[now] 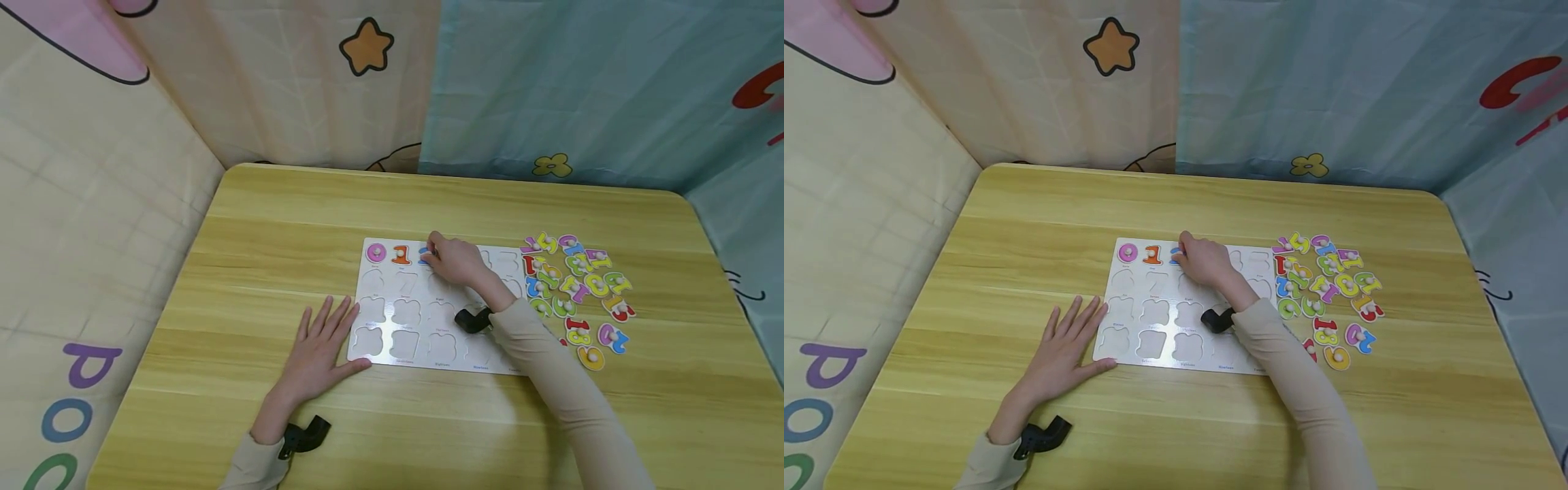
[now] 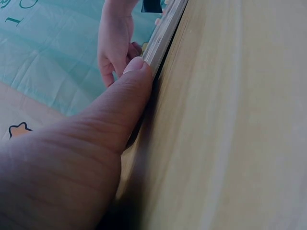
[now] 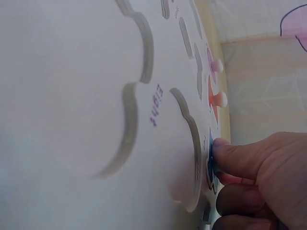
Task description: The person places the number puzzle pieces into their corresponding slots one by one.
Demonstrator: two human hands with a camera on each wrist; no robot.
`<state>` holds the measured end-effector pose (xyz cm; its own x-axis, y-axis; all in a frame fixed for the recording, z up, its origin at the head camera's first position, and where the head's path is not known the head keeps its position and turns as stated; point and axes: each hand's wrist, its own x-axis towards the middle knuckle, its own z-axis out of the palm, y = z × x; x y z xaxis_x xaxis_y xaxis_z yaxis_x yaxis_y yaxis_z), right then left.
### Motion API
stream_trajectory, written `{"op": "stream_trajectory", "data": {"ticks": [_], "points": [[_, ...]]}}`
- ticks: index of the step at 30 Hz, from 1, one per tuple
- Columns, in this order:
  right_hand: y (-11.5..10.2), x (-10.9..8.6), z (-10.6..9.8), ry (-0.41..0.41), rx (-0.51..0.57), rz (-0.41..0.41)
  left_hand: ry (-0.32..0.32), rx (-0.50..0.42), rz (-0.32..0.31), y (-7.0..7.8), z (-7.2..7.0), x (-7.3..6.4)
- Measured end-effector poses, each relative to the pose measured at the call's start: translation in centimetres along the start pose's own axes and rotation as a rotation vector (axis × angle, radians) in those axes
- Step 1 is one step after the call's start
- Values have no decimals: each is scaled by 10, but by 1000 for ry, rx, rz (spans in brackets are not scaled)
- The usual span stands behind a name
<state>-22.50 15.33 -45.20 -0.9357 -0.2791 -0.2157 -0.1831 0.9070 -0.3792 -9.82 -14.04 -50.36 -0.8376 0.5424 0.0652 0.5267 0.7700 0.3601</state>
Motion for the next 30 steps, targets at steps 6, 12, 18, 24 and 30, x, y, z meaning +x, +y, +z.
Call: {"op": "stream_trajectory", "data": {"ticks": [6,12,18,24,30], "points": [[-1,-1,1,4,8,20,-4,1,5,-2,0,1],[1,-4,3,-7,26,48,-2,-4,11,-5,1,2],[5,-14,2,-4,41,62,10,-11,20,-6,2,3],[17,-37,-11,51,62,88,-5,-8,16,-6,0,3],[48,-73,-28,126,107,150,15,-2,26,-7,1,1]]}}
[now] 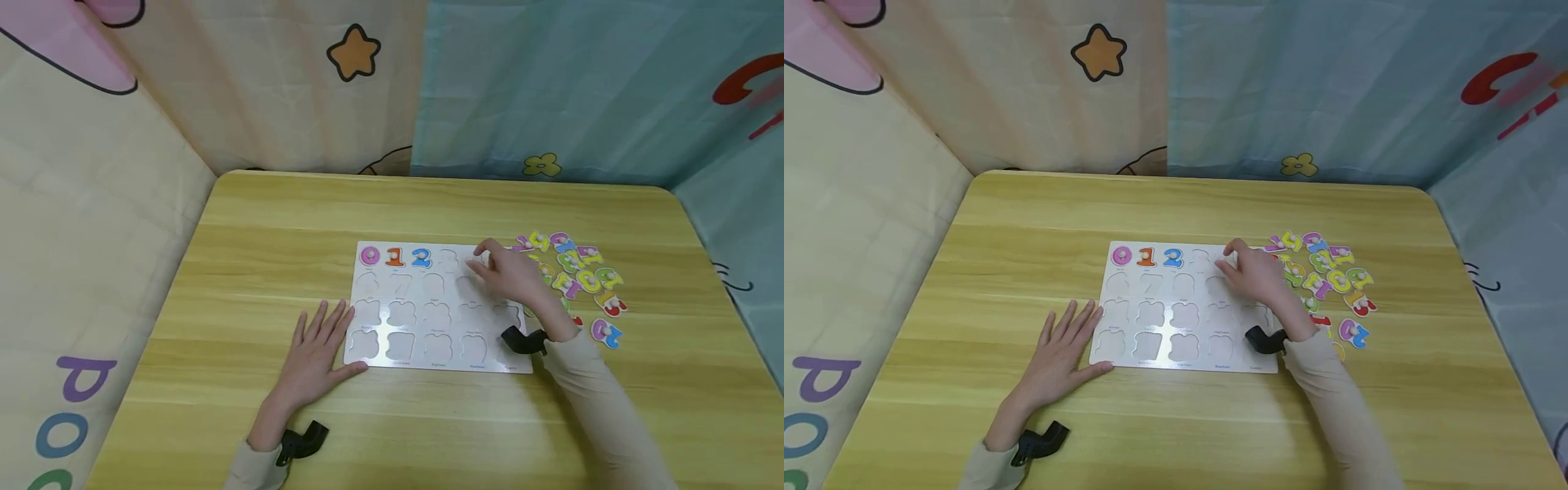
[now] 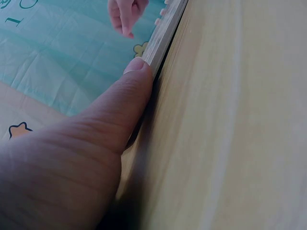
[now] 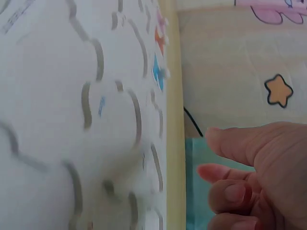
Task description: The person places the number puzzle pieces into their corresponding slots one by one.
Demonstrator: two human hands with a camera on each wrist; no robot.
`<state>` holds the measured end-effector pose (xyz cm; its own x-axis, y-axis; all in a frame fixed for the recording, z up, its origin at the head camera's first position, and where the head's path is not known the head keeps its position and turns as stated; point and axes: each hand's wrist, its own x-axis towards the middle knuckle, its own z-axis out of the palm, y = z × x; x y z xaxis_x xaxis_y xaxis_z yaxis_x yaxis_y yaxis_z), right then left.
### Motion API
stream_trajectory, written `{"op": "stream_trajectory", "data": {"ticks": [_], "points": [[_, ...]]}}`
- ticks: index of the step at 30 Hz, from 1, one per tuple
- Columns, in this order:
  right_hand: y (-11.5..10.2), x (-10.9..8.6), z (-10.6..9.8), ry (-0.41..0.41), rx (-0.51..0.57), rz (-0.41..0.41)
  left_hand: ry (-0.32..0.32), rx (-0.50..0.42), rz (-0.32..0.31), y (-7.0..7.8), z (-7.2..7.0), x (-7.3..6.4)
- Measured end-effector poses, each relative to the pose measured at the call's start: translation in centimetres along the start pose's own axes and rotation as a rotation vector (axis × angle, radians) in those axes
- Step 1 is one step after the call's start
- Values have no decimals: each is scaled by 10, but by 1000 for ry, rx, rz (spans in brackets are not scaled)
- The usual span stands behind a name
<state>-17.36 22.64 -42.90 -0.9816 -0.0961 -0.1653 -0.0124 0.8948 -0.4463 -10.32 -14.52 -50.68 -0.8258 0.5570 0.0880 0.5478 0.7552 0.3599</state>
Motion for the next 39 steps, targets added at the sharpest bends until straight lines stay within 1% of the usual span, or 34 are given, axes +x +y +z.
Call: {"op": "stream_trajectory", "data": {"ticks": [3,8,14,19,24,29,32,36,39], "points": [[24,-17,-11,62,20,12,10,-5,2,0,1,-2],[58,-46,-28,160,19,47,1,-7,-7,-2,2,-3],[83,-75,-42,206,1,88,-9,0,-7,-3,3,-1],[92,-91,-47,201,-14,141,10,-9,3,-4,3,1],[96,-104,-46,205,-23,163,28,-16,8,-4,4,2],[103,-122,-40,225,-42,169,10,-6,5,-5,6,3],[107,-130,-36,207,-38,177,-5,0,0,-4,5,2],[110,-133,-33,191,-30,179,-2,-2,1,-4,4,3],[110,-128,-32,189,-31,174,7,-4,7,-4,4,3]]}}
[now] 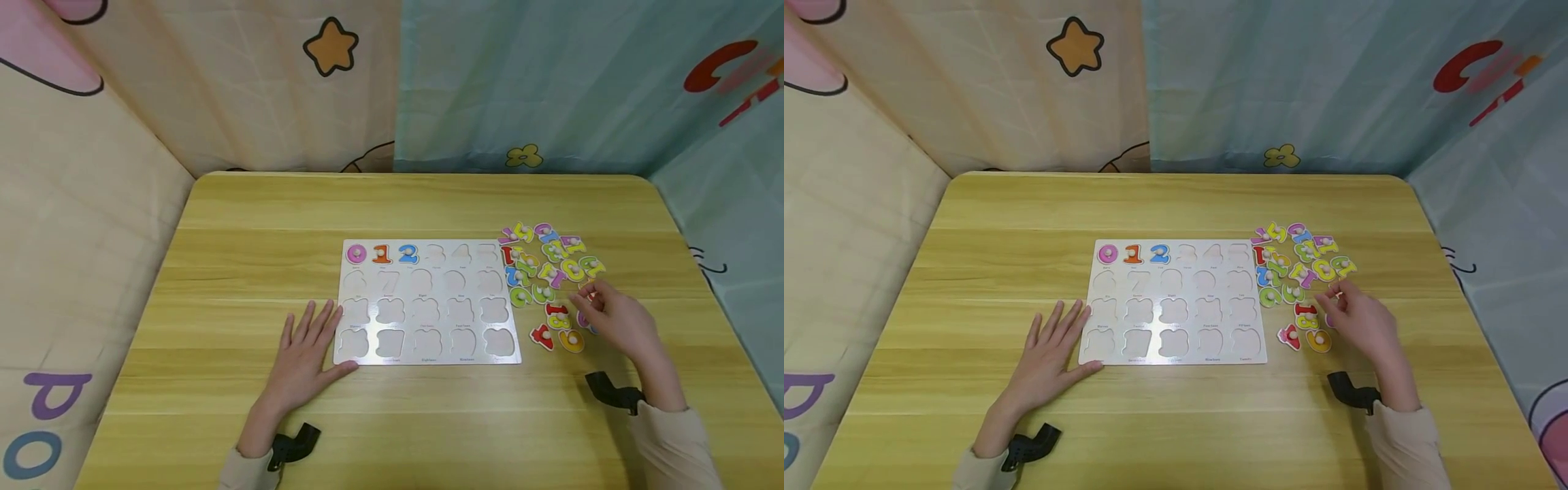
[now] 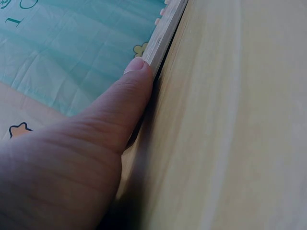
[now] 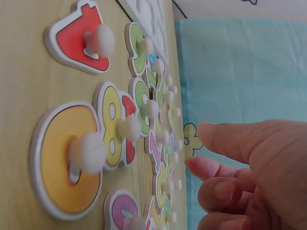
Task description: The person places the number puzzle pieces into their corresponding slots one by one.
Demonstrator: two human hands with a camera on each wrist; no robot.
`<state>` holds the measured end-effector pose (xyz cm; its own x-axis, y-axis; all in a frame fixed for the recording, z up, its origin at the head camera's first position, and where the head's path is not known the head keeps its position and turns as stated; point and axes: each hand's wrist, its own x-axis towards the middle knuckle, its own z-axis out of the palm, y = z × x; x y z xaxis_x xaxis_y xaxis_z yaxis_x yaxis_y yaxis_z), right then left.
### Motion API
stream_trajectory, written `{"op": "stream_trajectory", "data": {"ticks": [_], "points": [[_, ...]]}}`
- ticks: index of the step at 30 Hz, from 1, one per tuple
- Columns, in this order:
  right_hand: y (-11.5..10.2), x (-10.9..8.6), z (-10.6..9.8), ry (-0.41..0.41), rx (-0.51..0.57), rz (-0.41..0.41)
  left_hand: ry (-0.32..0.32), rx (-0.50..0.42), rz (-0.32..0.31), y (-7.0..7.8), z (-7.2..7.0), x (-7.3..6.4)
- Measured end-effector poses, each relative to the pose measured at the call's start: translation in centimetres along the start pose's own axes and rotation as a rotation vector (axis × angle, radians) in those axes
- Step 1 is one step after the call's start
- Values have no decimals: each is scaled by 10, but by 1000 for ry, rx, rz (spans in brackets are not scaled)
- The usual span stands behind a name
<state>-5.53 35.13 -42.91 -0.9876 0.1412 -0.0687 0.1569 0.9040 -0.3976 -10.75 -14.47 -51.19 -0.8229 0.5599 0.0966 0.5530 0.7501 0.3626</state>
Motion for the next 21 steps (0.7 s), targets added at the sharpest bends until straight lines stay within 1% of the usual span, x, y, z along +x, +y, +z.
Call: {"op": "stream_trajectory", "data": {"ticks": [6,10,13,15,21], "points": [[-5,17,1,-61,14,23,-9,2,-4,0,0,-1],[-6,24,1,-79,26,36,-20,-4,-9,0,1,-2],[-6,27,-1,-63,29,37,-20,-9,-12,1,1,-2],[-5,28,-3,-39,22,35,-20,-4,-13,0,1,-2],[3,31,-9,15,6,42,-12,4,-6,0,1,-2]]}}
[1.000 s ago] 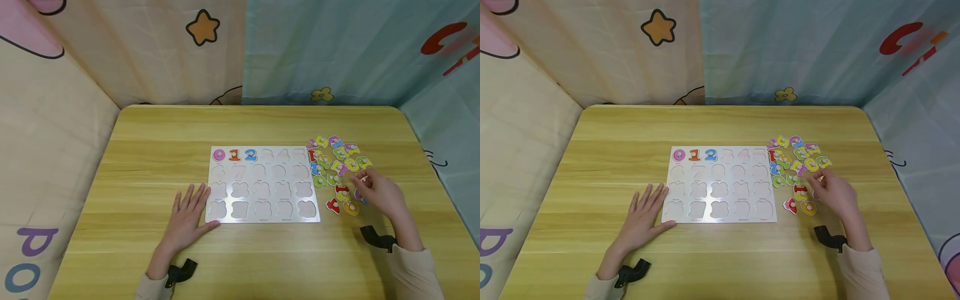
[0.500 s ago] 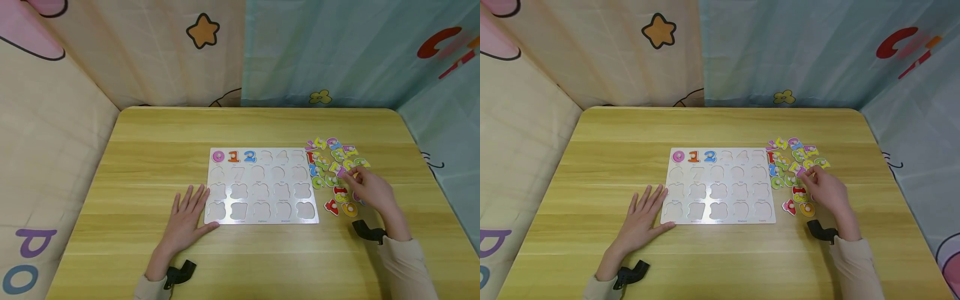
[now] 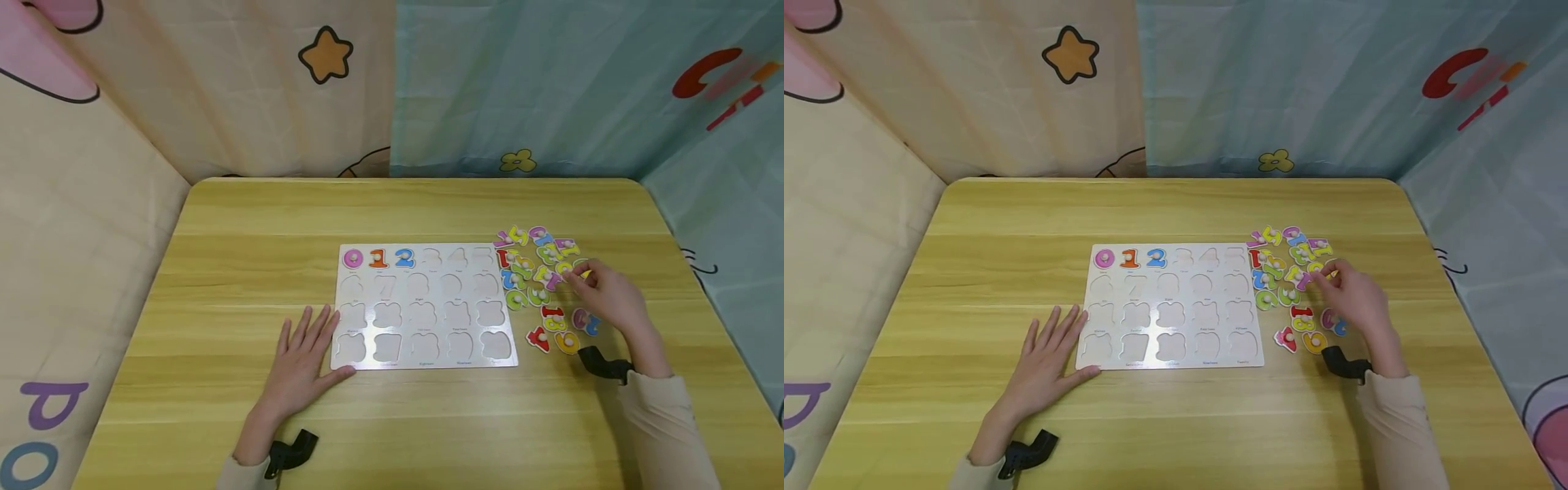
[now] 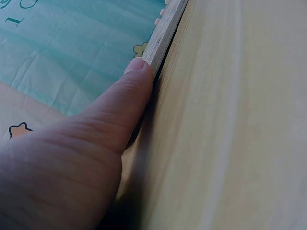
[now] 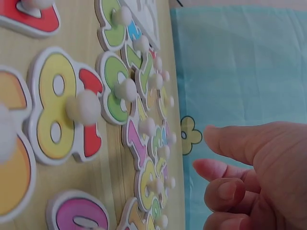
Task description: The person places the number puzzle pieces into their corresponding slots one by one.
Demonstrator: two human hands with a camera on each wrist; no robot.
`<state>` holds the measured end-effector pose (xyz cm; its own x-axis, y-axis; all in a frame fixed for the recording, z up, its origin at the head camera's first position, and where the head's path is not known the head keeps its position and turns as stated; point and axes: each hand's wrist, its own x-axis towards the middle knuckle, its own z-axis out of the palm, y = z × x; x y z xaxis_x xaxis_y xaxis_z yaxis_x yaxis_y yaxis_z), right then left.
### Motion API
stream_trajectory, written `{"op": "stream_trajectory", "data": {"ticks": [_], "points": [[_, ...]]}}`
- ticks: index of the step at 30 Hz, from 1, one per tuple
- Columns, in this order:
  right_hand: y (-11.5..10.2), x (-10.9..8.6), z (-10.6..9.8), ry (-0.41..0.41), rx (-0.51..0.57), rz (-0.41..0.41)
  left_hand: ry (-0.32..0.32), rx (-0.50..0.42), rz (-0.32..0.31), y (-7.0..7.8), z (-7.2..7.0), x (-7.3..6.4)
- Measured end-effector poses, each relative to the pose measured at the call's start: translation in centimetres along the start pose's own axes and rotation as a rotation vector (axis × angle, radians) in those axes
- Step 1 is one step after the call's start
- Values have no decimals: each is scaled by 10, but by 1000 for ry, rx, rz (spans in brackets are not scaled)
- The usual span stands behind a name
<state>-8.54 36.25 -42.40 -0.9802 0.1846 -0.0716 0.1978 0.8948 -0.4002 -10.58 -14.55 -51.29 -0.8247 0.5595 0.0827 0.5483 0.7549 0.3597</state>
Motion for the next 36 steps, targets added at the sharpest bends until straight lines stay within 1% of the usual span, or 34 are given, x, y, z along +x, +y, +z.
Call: {"op": "stream_trajectory", "data": {"ticks": [5,13,20,28,32,36], "points": [[10,-3,-5,12,2,39,1,2,1,-1,2,0],[30,-18,-10,19,-14,122,-3,5,9,-2,2,0],[40,-29,-13,37,-28,130,1,-2,13,-2,2,1],[40,-36,-9,-2,-22,135,-2,-13,8,-1,0,1],[34,-34,-4,-3,-28,112,-3,-12,6,-1,-1,1],[23,-29,1,-5,-26,74,-12,-7,3,-1,0,1]]}}
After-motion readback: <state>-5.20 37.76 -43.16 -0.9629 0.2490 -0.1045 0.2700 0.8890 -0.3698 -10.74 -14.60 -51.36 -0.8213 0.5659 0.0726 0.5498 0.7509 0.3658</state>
